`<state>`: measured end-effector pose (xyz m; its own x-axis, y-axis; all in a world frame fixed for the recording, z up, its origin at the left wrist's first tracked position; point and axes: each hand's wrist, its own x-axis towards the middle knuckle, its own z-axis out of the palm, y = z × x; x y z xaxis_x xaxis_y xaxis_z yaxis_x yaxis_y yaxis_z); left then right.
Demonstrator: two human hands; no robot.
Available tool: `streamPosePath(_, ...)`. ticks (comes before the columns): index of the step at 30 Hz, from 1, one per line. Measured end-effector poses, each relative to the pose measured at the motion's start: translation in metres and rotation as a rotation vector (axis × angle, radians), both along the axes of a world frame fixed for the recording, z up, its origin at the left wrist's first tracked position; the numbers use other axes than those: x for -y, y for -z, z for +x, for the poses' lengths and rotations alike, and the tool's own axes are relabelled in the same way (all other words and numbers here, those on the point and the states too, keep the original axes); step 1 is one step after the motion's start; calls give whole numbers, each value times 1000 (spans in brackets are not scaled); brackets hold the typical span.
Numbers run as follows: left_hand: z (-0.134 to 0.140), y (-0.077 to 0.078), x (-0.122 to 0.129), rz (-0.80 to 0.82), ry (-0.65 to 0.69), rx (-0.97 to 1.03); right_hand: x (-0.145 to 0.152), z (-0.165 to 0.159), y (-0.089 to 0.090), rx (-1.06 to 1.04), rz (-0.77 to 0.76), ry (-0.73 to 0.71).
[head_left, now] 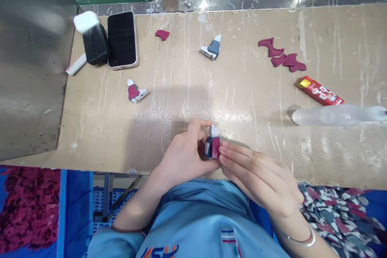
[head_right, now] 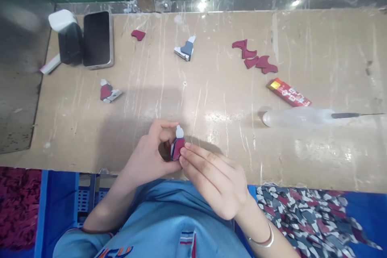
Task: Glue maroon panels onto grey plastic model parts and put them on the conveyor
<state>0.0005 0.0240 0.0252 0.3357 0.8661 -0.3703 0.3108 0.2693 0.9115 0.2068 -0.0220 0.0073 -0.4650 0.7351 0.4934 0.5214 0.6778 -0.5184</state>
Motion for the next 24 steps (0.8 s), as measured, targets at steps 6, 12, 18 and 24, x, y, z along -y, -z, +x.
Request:
streamPosePath(6,-2,4,4,46,-15,7,-10,-10,3,-22,99,63)
streamPosePath(12,-11,-3,7,-14,31,255,-8,-12,-2,-90,64,78)
streamPosePath(18,-13,-1,16,-224,-82,465,-3,-22,-3,-419,-214,89)
streamPosePath(24,-8,2,19,-223,-160,556,2,-37,8,-701,-315,150)
